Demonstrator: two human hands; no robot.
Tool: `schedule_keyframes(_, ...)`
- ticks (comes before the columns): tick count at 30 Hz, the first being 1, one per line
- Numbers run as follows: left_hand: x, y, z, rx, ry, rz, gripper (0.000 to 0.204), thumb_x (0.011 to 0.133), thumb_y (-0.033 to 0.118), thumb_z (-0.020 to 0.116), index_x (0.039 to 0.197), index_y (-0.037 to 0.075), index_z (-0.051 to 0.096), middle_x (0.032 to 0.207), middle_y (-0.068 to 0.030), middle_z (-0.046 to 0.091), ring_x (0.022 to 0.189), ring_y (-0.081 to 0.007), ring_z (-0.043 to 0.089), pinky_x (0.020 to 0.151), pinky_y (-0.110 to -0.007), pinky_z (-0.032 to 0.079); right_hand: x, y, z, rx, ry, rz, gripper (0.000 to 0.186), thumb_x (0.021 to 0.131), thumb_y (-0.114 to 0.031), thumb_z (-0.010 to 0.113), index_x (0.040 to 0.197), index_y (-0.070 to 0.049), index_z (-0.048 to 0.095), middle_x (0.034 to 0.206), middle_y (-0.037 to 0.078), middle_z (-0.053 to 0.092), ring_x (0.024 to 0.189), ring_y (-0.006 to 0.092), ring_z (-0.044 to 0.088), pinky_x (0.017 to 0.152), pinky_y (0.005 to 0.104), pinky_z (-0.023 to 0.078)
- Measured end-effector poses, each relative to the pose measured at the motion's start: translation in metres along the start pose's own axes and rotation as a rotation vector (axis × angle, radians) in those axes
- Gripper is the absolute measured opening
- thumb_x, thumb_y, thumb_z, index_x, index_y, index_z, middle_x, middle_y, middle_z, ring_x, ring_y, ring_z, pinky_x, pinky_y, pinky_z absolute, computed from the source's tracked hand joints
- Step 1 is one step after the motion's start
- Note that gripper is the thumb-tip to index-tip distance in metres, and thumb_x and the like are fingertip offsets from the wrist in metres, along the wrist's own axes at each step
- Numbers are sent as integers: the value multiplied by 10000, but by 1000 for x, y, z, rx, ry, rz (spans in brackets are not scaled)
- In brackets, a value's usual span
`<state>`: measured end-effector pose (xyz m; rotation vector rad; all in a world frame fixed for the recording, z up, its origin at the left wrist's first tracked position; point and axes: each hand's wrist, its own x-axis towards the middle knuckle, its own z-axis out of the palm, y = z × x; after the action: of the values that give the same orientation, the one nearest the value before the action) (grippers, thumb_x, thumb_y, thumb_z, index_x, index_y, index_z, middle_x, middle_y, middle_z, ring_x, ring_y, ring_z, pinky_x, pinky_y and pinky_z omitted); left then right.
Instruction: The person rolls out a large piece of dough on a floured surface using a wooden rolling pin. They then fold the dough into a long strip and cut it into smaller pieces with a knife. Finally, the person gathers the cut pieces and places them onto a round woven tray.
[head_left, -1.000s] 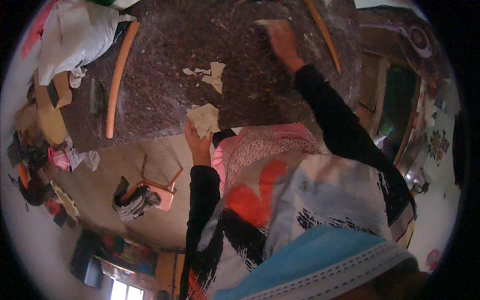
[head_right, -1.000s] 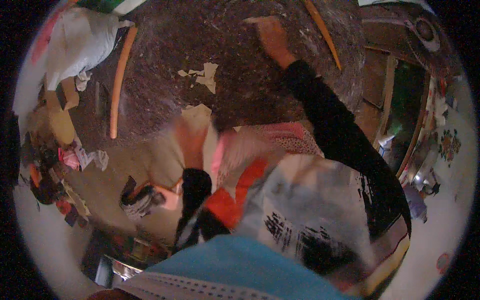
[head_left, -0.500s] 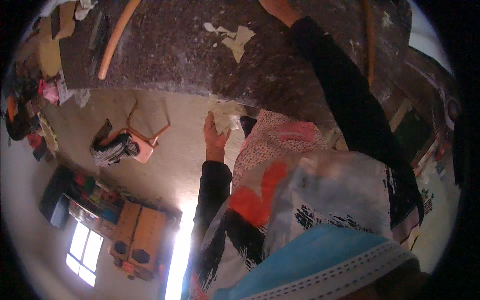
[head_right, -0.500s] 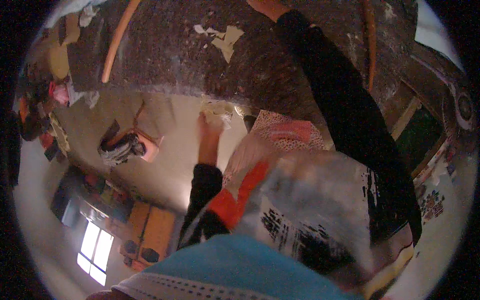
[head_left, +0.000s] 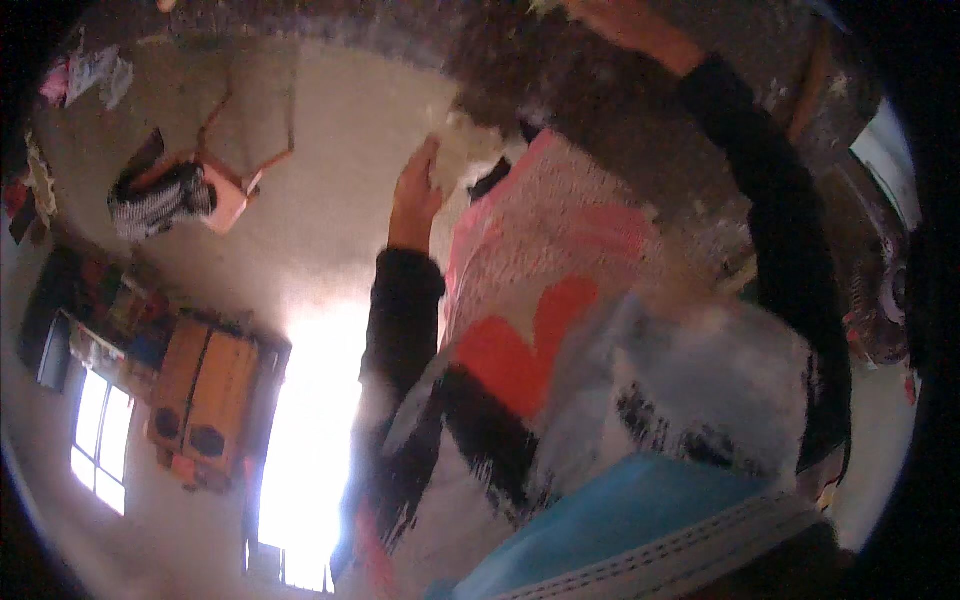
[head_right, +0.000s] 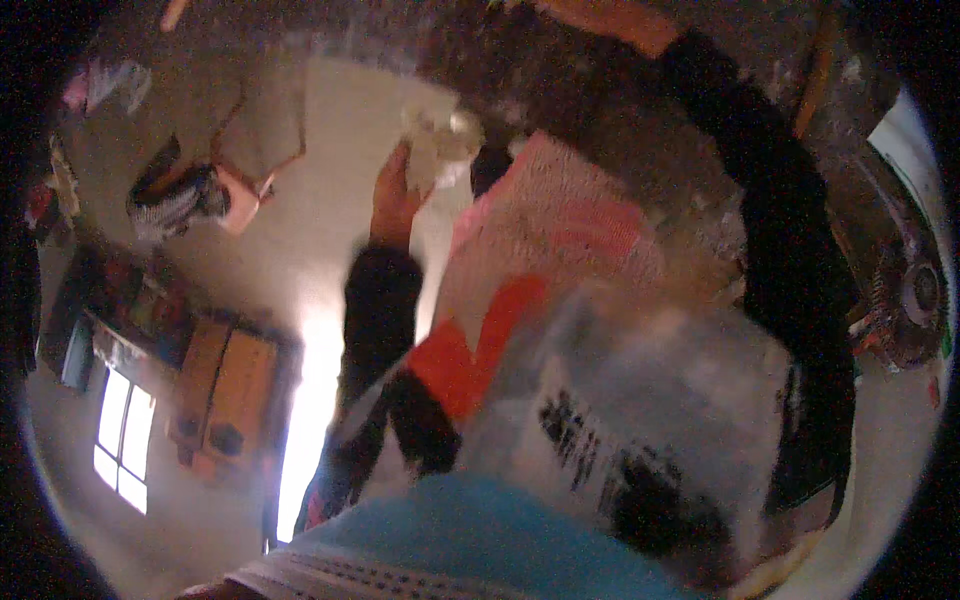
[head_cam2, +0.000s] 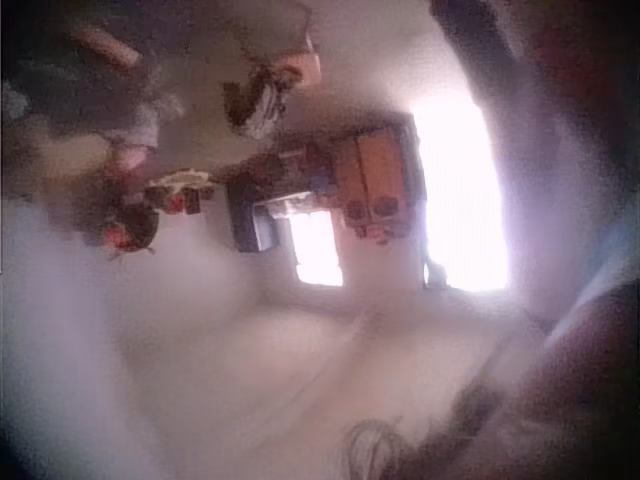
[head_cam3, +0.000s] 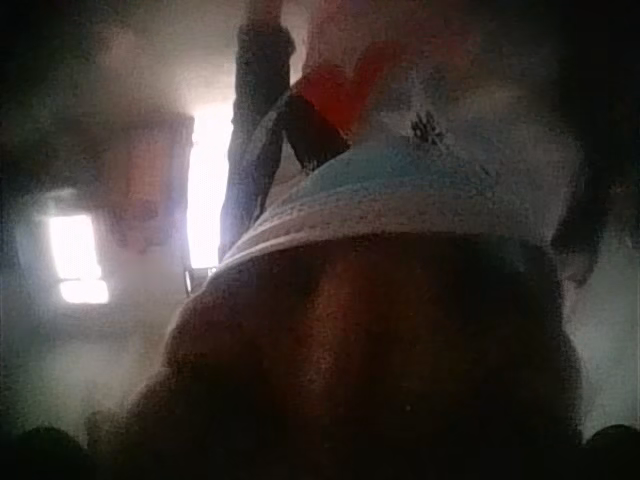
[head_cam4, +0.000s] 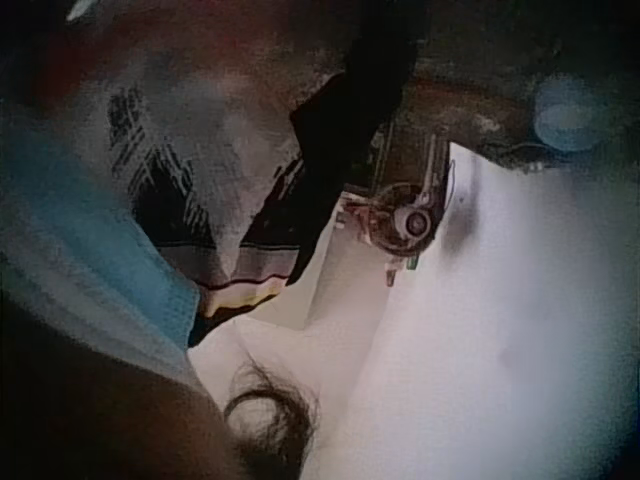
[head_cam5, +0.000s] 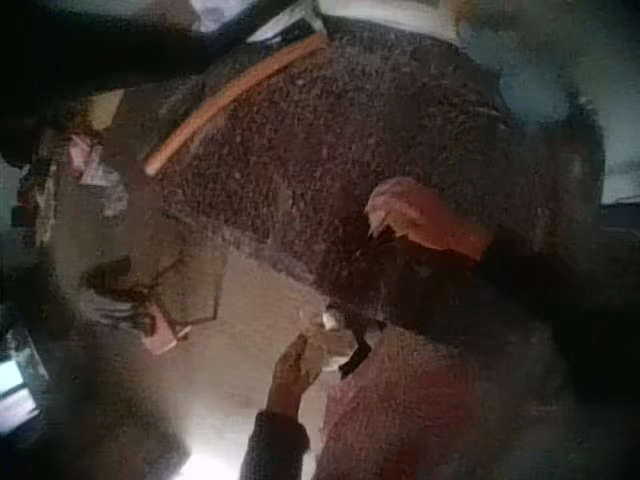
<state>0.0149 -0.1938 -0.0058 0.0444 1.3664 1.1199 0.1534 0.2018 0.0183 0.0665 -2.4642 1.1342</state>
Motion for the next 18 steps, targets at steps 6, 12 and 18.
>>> schedule_keyframes(6, 16, 62, 46, -666, -270, -102, 557, 937, 281, 477, 1369, -36, 323, 1282, -199, 496, 1196, -328, 492, 1024, -419, 386, -2, -66, 17, 878, 458, 591, 357, 999, -332, 393, 1183, -75, 558, 1068, 140, 579, 979, 267, 565, 865, 433, 465)
schedule_keyframes(12, 11, 71, 68, -648, -397, -104, 480, 966, 223, 451, 1353, -37, 337, 1255, -172, 515, 1157, -299, 527, 976, -375, 439, -35, -73, 92, 1148, 388, 934, 316, 964, -180, 428, 1224, -10, 486, 1190, 140, 557, 1055, 254, 609, 870, 366, 516)
schedule_keyframes(18, 10, 39, 51, -343, -338, -18, 410, 969, 208, 474, 1291, -37, 409, 1187, -133, 558, 1085, -212, 568, 906, -324, 484, 1, -113, 104, 1345, 260, 1276, 369, 935, -236, 498, 1243, -33, 490, 1182, 117, 572, 1026, 238, 613, 832, 338, 521)
